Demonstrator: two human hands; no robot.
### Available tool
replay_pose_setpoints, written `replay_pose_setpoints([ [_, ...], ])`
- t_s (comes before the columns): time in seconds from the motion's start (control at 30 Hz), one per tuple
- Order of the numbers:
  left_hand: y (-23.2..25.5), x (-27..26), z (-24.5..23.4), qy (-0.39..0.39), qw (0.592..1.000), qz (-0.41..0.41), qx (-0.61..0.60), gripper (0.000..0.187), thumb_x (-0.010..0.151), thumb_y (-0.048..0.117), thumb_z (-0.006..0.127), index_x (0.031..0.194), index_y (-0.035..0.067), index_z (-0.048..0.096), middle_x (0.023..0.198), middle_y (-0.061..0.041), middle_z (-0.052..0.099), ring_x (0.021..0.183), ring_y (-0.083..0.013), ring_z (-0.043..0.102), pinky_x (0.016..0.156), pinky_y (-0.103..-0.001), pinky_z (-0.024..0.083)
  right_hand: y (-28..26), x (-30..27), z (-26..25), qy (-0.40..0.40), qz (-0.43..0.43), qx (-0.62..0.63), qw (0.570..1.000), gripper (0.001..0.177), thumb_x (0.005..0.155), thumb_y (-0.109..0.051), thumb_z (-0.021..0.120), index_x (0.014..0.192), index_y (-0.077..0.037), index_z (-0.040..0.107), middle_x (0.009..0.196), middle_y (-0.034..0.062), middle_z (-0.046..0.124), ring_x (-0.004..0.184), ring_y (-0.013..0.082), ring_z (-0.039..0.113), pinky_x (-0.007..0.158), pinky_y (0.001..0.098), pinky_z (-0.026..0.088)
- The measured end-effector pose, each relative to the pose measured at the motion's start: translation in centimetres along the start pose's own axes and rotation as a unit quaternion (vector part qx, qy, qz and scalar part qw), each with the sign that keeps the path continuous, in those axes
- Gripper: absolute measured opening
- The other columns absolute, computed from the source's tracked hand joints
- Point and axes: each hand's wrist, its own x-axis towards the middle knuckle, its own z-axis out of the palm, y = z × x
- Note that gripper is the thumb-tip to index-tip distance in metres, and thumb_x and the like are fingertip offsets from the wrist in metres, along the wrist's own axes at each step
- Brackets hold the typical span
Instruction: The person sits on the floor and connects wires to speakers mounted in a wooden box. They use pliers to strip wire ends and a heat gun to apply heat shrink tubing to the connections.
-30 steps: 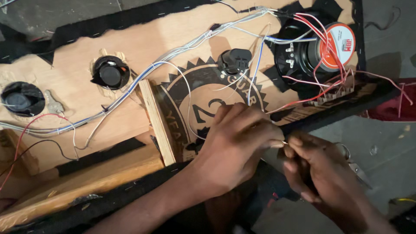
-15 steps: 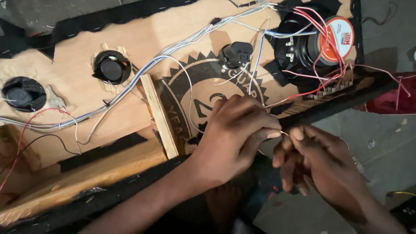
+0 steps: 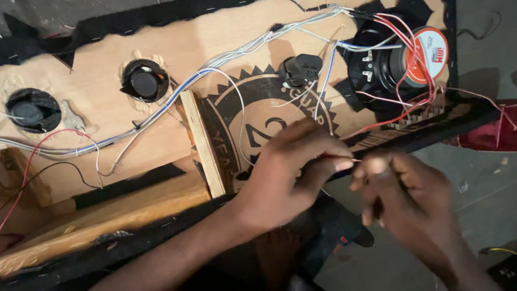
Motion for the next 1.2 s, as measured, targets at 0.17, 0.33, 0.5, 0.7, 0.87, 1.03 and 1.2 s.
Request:
replay_pose_setpoints([
  [0.17,0.1,-0.1,0.6,-0.004,0.999,-0.02,-0.047,0.014,0.096,0.0,0.072,0.106,0.007,0.067,0.097,-0.008,0.067,0.088,-0.0237,0.067,0.077,-0.034,0.054,0.7,-0.1,-0.2,0.178,-0.355,-0.306,0.866,0.021,0.107,-0.012,0.067,0.124,-0.001,0.066,0.098,0.0139,0.071,0.082,0.0207,0.068,0.072,0.0295,0.054],
  [0.33,-0.1,-0.5,0.4,-0.011,0.999,-0.004,-0.038,0.012,0.098,0.0,0.073,0.105,0.006,0.066,0.093,-0.008,0.065,0.088,-0.0244,0.067,0.077,-0.032,0.053,1.3,-0.3,-1.0,0.152,-0.405,-0.342,0.834,0.016,0.097,-0.002,0.069,0.113,-0.002,0.067,0.093,0.0131,0.07,0.076,0.0185,0.067,0.067,0.0306,0.053],
  [0.5,0.6,-0.2,0.5,0.006,0.993,-0.069,-0.094,0.02,0.101,0.0,0.071,0.117,0.004,0.061,0.101,-0.01,0.069,0.092,-0.0212,0.073,0.078,-0.029,0.058,2.1,1.1,-1.9,0.042,-0.119,-0.035,0.991,0.015,0.105,-0.012,0.055,0.104,-0.002,0.066,0.088,0.0078,0.067,0.068,0.0105,0.056,0.067,0.0249,0.051],
  [0.7,1.0,0.6,1.2,0.043,0.958,-0.193,-0.207,0.043,0.1,0.001,0.068,0.137,0.001,0.046,0.106,-0.012,0.075,0.1,-0.0163,0.077,0.085,-0.027,0.06,0.5,3.3,-3.0,-0.059,-0.165,-0.019,0.984,0.016,0.098,-0.012,0.063,0.106,0.002,0.067,0.107,0.0139,0.067,0.095,0.0138,0.062,0.078,0.0262,0.05],
  [0.87,0.3,1.1,1.8,0.123,0.963,-0.206,-0.119,0.042,0.095,-0.001,0.073,0.129,0.0,0.048,0.102,-0.014,0.075,0.096,-0.0192,0.077,0.081,-0.029,0.059,-1.6,6.8,-1.4,-0.057,-0.023,0.308,0.95,0.015,0.106,-0.015,0.062,0.112,-0.002,0.065,0.098,0.0145,0.07,0.086,0.0195,0.066,0.078,0.0321,0.054],
  [1.03,-0.7,1.3,2.0,0.176,0.917,-0.329,-0.141,0.031,0.093,-0.002,0.069,0.119,0.001,0.053,0.096,-0.013,0.073,0.087,-0.0182,0.077,0.076,-0.028,0.059,-4.2,8.8,0.1,0.051,-0.23,-0.262,0.936,0.019,0.094,-0.008,0.072,0.112,-0.004,0.07,0.095,0.009,0.072,0.075,0.0141,0.067,0.065,0.0281,0.051],
  [1.2,-0.6,1.3,2.1,0.15,0.907,-0.361,-0.158,0.029,0.091,-0.001,0.068,0.117,0.003,0.055,0.091,-0.011,0.072,0.083,-0.017,0.077,0.072,-0.027,0.058,-5.9,9.5,1.7,0.085,-0.256,-0.258,0.928,0.033,0.088,-0.012,0.075,0.118,-0.002,0.066,0.1,0.0119,0.072,0.082,0.0127,0.069,0.066,0.0252,0.053],
])
